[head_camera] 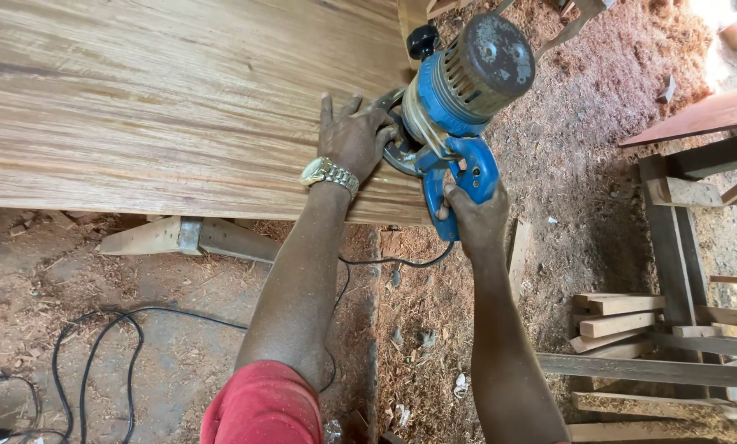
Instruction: Using a router and chisel to shape and detail the edges of a wooden panel.
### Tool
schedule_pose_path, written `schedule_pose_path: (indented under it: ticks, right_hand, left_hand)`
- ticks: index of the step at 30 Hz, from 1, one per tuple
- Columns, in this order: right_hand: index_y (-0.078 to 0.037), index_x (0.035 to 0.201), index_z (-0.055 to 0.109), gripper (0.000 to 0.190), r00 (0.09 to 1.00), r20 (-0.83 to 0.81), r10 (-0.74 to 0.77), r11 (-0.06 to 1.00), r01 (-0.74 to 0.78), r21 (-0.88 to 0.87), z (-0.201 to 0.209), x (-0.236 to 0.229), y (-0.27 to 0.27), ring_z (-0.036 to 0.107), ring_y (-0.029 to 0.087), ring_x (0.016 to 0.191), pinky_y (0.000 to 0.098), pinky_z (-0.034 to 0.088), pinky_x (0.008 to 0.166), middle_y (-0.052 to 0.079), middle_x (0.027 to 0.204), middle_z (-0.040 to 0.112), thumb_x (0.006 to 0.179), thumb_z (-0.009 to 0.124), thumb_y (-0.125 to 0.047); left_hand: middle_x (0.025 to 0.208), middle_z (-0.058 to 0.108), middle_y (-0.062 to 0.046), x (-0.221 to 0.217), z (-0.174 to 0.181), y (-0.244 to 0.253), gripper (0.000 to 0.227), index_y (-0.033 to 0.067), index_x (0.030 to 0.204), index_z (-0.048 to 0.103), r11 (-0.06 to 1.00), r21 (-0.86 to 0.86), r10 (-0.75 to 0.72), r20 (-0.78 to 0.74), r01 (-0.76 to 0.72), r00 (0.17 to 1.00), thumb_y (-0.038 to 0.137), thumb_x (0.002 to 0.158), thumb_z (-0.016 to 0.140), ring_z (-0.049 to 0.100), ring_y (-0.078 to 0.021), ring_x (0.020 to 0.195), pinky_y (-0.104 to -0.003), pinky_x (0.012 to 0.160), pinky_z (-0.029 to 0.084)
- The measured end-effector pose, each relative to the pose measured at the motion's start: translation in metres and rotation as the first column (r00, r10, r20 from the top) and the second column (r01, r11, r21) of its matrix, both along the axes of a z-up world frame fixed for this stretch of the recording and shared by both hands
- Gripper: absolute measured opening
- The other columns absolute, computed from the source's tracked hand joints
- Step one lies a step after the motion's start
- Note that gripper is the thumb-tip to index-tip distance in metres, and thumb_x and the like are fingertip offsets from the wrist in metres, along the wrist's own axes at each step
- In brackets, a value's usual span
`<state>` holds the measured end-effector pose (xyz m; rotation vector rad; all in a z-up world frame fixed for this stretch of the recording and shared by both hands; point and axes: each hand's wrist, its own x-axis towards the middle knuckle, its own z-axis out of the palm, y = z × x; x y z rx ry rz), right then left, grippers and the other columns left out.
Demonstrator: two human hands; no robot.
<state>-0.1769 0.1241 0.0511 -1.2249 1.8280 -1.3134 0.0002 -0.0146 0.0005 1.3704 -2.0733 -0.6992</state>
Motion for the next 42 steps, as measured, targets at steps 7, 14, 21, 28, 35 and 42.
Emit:
schedule_pose_path:
  ticks: [7, 14, 21, 28, 35, 42]
  right_hand:
    - [0.002, 0.128, 0.056, 0.043, 0.999, 0.032, 0.026, 0.999, -0.025, -0.047, 0.014, 0.015, 0.006, 0.066, 0.011, 0.056, 0.0248, 0.058, 0.049, 0.009, 0.082, 0.069, 0.086, 0.063, 0.007]
    - [-0.001, 0.137, 0.060, 0.050, 0.993, 0.016, 0.113, 0.988, -0.111, -0.105, 0.023, 0.025, 0.016, 0.061, 0.008, 0.058, 0.0227, 0.054, 0.050, 0.006, 0.088, 0.067, 0.088, 0.060, 0.009]
    - [0.002, 0.127, 0.056, 0.040, 1.000, -0.017, 0.013, 1.000, -0.013, 0.008, 0.012, 0.013, 0.023, 0.068, 0.013, 0.056, 0.0266, 0.059, 0.050, 0.011, 0.078, 0.070, 0.089, 0.064, 0.003]
    - [0.009, 0.114, 0.061, 0.025, 1.000, 0.009, 0.023, 1.000, -0.023, -0.012, -0.003, 0.001, 0.031, 0.069, 0.016, 0.060, 0.0291, 0.060, 0.054, 0.015, 0.080, 0.071, 0.091, 0.069, 0.004]
    - [0.000, 0.116, 0.058, 0.032, 0.999, 0.028, -0.023, 1.000, 0.024, -0.019, 0.012, 0.015, 0.041, 0.067, 0.014, 0.055, 0.0278, 0.060, 0.050, 0.011, 0.078, 0.070, 0.086, 0.067, 0.003]
    - [0.003, 0.107, 0.057, 0.021, 1.000, 0.017, -0.005, 1.000, 0.005, -0.019, 0.007, 0.010, 0.053, 0.065, 0.014, 0.054, 0.0278, 0.056, 0.048, 0.010, 0.072, 0.067, 0.090, 0.068, -0.001]
  left_hand:
    - [0.140, 0.063, 0.003, 0.003, 0.003, 0.007, 0.023, 0.0335, 0.111, 0.074, 1.000, 0.029, -0.013, 0.040, 0.012, 0.999, 0.041, 0.098, 0.058, 0.041, -0.0244, 0.145, -0.060, 0.123, 0.002]
    - [0.141, 0.061, 0.000, 0.005, -0.001, 0.014, 0.026, 0.0329, 0.118, 0.071, 1.000, 0.011, -0.010, 0.021, 0.010, 1.000, 0.042, 0.097, 0.059, 0.041, -0.0251, 0.143, -0.060, 0.122, 0.003]
    - [0.142, 0.060, 0.002, 0.009, 0.012, 0.024, 0.026, 0.0337, 0.109, 0.075, 0.997, 0.080, -0.027, 0.025, 0.025, 0.999, 0.047, 0.096, 0.057, 0.037, -0.0235, 0.146, -0.059, 0.123, -0.002]
    - [0.141, 0.062, 0.004, 0.012, 0.016, 0.033, 0.027, 0.0343, 0.108, 0.075, 0.993, 0.115, -0.038, 0.051, 0.032, 0.998, 0.049, 0.098, 0.055, 0.036, -0.0224, 0.148, -0.058, 0.125, -0.001]
    - [0.141, 0.061, 0.002, 0.008, 0.006, 0.039, 0.028, 0.0348, 0.109, 0.075, 0.999, 0.032, -0.035, 0.044, 0.033, 0.998, 0.050, 0.095, 0.057, 0.039, -0.0242, 0.145, -0.059, 0.123, 0.000]
    - [0.136, 0.066, 0.003, 0.011, 0.008, 0.046, 0.028, 0.0337, 0.107, 0.076, 0.998, 0.023, -0.066, 0.044, 0.065, 0.997, 0.052, 0.096, 0.057, 0.040, -0.0258, 0.146, -0.060, 0.123, 0.002]
